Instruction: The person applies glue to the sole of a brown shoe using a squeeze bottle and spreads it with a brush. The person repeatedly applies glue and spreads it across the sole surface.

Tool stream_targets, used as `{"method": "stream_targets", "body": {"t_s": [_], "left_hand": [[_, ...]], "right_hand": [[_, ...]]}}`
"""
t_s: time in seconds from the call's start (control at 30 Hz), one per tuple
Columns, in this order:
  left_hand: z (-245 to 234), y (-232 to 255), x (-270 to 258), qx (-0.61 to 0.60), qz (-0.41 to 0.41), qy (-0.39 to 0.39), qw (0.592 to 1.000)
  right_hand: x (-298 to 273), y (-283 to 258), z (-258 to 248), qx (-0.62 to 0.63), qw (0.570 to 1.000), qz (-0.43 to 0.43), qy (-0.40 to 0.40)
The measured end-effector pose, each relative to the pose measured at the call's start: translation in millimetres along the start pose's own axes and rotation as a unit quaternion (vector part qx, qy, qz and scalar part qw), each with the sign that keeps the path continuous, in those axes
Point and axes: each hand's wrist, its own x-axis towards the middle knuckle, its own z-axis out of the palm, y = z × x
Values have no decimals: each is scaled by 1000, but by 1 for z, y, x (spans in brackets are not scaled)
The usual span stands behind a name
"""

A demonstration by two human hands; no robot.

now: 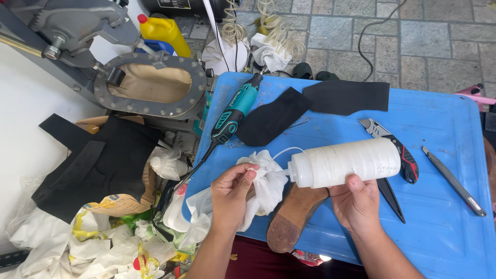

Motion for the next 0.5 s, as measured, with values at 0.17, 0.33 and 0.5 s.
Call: {"method": "stream_targets", "body": {"t_s": [0.17,0.33,0.5], "left_hand": [[7,2,-2,8,21,-57,998],[16,16,-2,89,70,-103,988],[14,30,-9,220,68,-116,966]], "right_hand": [[2,1,1,-16,1000,1,-20],[2,2,0,-36,999,5,-15],[1,1,2,-42,999,13,-10]]}}
